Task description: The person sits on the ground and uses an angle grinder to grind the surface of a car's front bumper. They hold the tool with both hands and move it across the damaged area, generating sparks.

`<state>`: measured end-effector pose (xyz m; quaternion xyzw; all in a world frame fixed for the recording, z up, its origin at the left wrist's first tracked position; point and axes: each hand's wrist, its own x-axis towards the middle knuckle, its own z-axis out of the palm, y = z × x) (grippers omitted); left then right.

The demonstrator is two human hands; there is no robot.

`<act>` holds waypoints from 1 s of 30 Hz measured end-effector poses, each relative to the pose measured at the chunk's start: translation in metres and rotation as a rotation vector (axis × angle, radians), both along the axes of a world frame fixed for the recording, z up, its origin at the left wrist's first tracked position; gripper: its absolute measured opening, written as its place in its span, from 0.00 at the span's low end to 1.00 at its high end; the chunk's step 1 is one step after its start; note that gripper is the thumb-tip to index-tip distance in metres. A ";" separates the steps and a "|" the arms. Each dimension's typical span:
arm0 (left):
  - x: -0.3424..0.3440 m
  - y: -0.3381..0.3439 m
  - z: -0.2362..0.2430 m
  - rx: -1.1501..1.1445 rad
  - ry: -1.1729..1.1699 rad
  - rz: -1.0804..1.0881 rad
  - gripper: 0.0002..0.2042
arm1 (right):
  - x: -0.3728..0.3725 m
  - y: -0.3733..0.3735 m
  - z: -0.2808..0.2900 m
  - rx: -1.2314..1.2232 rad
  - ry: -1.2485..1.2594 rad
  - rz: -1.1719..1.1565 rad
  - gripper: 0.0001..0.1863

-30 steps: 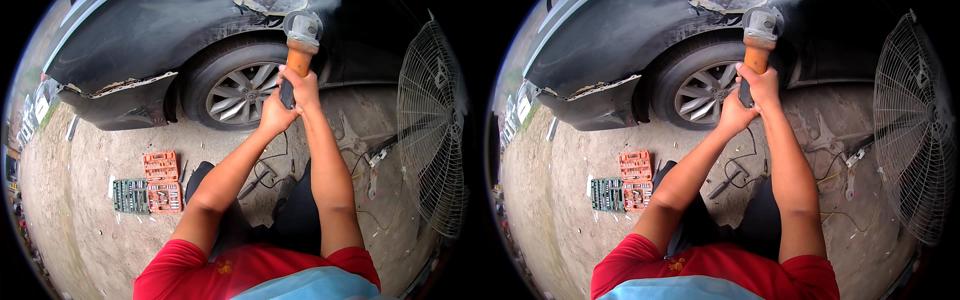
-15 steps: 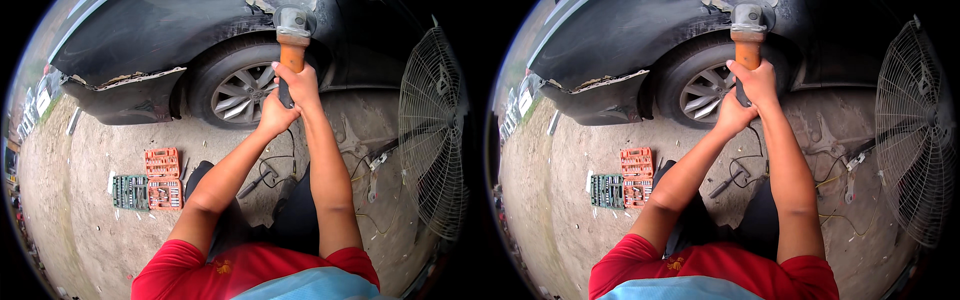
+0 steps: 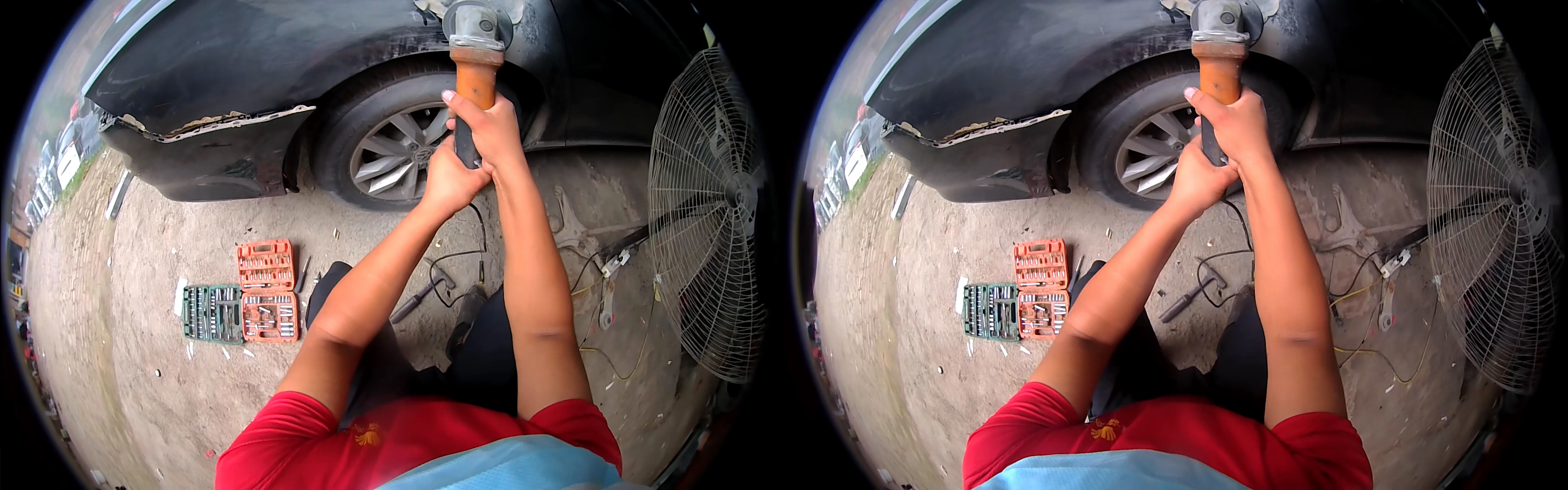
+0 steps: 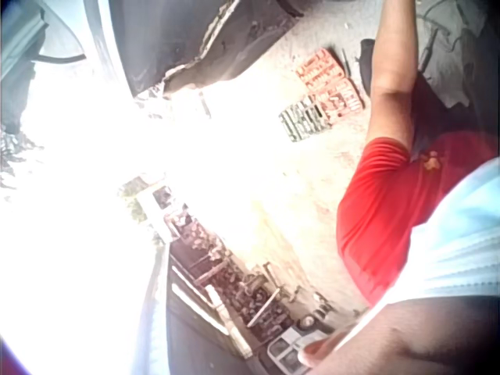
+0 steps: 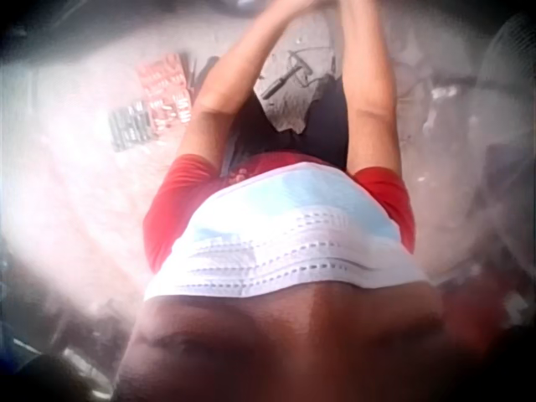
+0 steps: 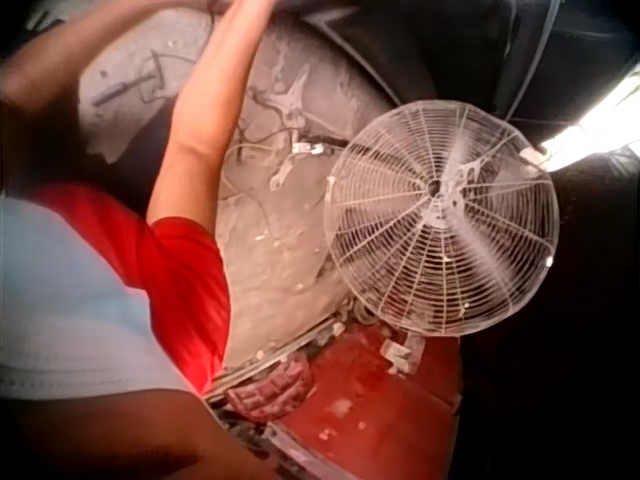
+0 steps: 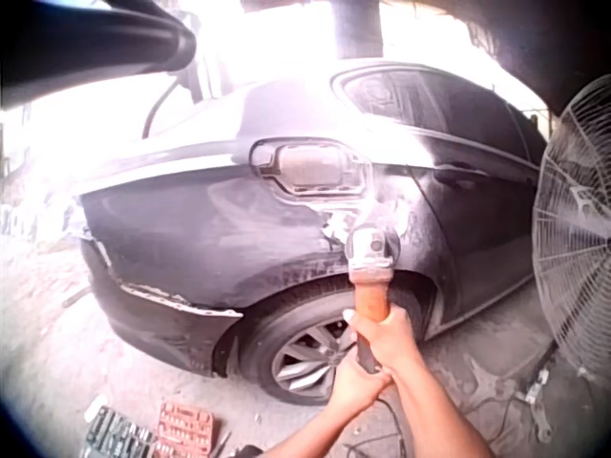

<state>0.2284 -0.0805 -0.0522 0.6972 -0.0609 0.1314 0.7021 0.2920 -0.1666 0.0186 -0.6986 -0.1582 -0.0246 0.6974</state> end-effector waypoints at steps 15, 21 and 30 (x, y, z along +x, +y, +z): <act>0.000 -0.017 -0.002 0.022 0.027 -0.005 0.20 | -0.007 -0.017 0.001 0.055 0.056 -0.089 0.22; 0.013 -0.011 0.000 -0.145 -0.076 -0.051 0.19 | 0.004 -0.004 0.016 -0.111 -0.068 -0.064 0.24; 0.012 -0.018 0.001 -0.202 -0.101 -0.024 0.20 | 0.007 -0.006 0.015 -0.180 -0.101 -0.047 0.25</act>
